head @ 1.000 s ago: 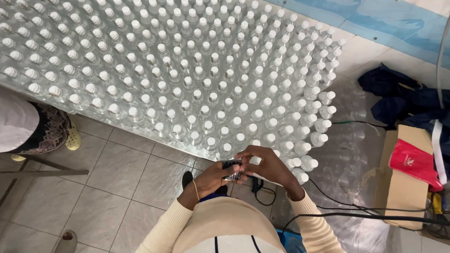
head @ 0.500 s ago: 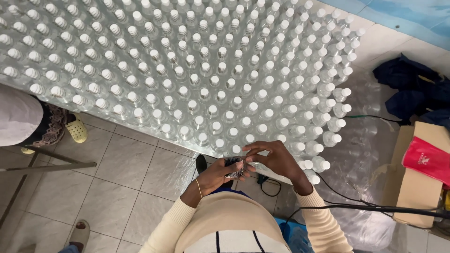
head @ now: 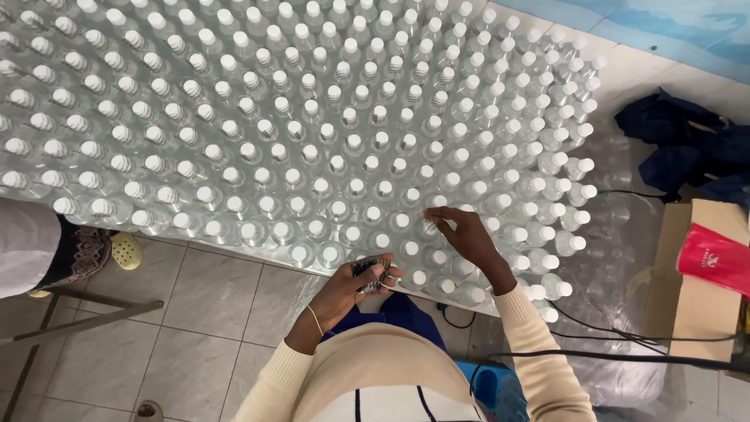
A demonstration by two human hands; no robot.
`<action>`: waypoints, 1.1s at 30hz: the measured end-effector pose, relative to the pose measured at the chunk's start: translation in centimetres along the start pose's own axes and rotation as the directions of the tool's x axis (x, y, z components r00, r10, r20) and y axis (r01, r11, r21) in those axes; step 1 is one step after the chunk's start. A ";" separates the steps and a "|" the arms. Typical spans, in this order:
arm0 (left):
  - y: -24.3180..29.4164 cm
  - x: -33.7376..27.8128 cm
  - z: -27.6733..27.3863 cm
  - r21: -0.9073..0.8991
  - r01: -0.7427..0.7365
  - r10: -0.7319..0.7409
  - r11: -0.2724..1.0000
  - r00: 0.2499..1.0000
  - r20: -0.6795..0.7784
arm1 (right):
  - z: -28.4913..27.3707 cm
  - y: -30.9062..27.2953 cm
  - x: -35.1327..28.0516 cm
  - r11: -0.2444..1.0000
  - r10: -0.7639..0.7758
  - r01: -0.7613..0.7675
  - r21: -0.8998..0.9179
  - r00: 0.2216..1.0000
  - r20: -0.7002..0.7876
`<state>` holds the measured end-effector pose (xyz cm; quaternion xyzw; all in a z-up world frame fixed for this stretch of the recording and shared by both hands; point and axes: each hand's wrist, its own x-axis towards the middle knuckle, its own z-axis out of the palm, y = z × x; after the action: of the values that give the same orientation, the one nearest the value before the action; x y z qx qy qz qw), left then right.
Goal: Manually placing plastic caps onto the tops of a large array of water bottles on a production table.
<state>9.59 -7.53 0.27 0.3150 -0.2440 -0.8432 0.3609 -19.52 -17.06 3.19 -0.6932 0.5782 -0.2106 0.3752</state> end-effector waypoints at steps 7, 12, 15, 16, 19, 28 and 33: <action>-0.1 1.2 -1.5 -0.020 0.022 -0.022 1.000 1.000 0.016 | -1.0 -0.9 -0.7 0.994 0.108 -0.104 -0.042 0.989 0.104; 0.6 2.4 0.0 -0.032 0.025 -0.024 0.999 0.999 0.040 | 0.9 2.1 -0.5 0.980 0.118 -0.100 -0.174 0.989 0.094; 1.3 2.9 1.1 -0.015 0.013 -0.013 1.000 1.000 0.029 | 0.6 1.8 -0.5 0.960 0.086 -0.050 -0.276 0.989 0.118; 0.8 2.8 1.4 -0.024 0.014 -0.013 1.000 1.000 0.018 | 0.9 2.2 -0.8 0.960 0.087 -0.048 -0.275 0.988 0.131; 0.5 3.6 1.8 -0.011 -0.017 0.017 1.000 1.000 0.003 | 0.9 3.0 -0.2 0.958 0.017 0.025 -0.287 0.990 0.143; -1.3 5.1 4.0 -0.063 -0.034 0.031 0.997 0.998 -0.048 | -3.8 -0.5 0.1 0.972 0.020 0.066 -0.227 0.934 0.357; -2.0 6.2 4.8 -0.057 -0.027 0.027 0.998 1.000 -0.006 | -5.5 -2.1 -1.5 0.995 0.071 -0.081 0.061 0.986 0.150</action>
<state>1.92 -10.06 0.06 0.3034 -0.2234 -0.8440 0.3817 -22.54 -17.04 8.50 -0.6714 0.5676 -0.1635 0.4477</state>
